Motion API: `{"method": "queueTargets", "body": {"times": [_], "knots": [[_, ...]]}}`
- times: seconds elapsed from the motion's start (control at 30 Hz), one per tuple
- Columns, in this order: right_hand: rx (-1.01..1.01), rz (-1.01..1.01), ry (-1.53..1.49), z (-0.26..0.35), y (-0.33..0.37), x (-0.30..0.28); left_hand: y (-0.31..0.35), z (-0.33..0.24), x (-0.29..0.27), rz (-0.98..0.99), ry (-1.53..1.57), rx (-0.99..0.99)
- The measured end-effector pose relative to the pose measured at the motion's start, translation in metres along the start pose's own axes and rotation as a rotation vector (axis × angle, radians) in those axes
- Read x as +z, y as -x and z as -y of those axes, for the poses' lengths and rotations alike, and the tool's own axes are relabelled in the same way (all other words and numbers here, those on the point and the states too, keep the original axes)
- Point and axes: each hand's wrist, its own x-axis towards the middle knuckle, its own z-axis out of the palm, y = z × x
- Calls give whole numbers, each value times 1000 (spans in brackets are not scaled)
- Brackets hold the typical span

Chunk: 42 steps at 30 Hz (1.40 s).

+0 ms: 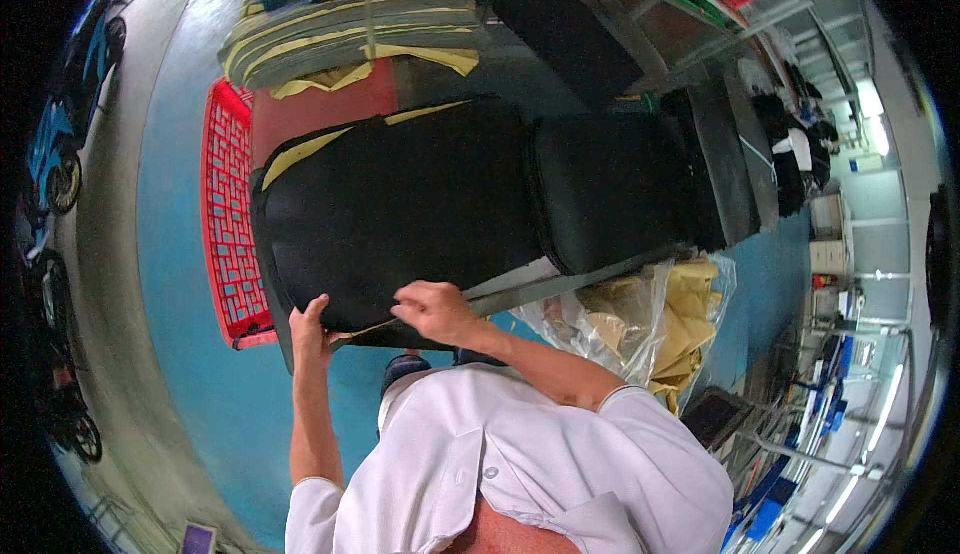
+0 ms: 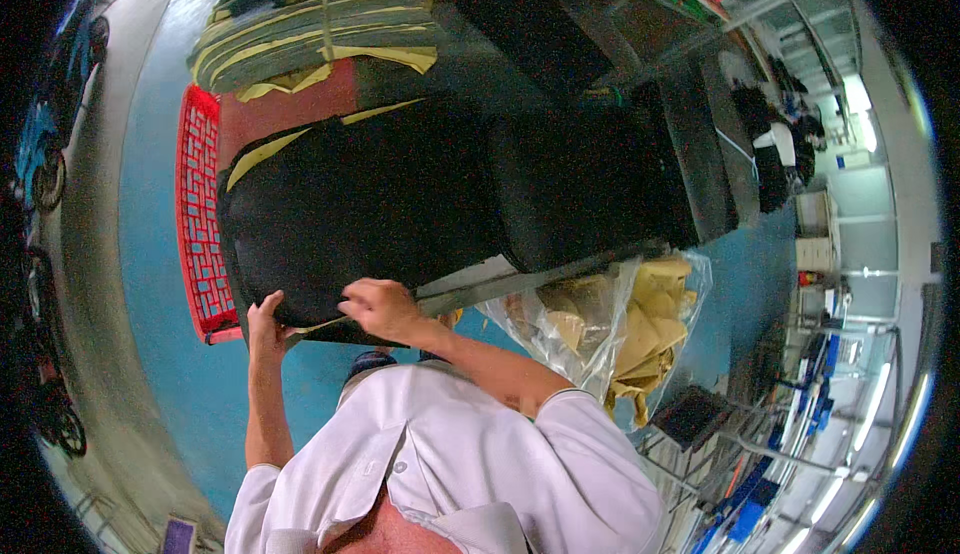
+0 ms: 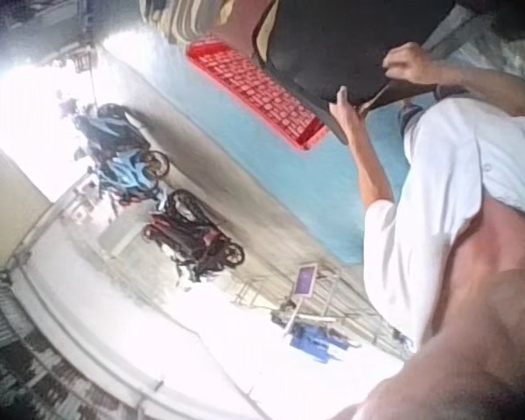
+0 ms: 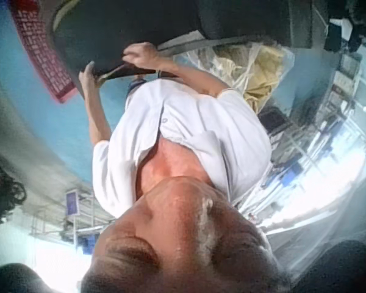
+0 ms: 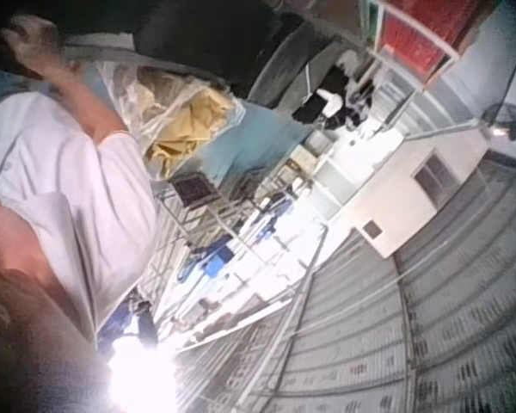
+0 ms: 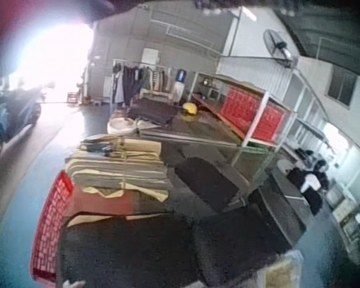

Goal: The person places yellow foam inserts into black seat covers on a workbench. They smooth the material around the foam and stack the assembled units. The process involves repetitive folding and handling of the seat covers.

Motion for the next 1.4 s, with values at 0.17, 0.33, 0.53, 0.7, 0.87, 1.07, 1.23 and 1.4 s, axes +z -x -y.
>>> {"method": "queueTargets", "body": {"times": [0.17,0.33,0.53,0.7,0.87,1.07,1.23,1.4], "knots": [[659,-92,-386,-54,57,-37,-10,7,-16,40,-69,98],[892,-169,-1001,-57,65,-58,18,-33,1,43,117,192],[790,-514,-1563,-85,23,-55,61,-78,45,175,97,345],[683,-503,-1679,-68,7,-69,94,-108,58,104,-13,504],[373,-644,-1385,-64,4,-62,132,-156,72,-36,-107,657],[351,-629,-1031,31,7,-188,172,-158,100,-86,-268,932],[57,-770,-834,-1,15,-309,171,-117,198,154,-68,717],[-154,-981,-950,-46,72,-411,157,-23,305,409,51,552]]}}
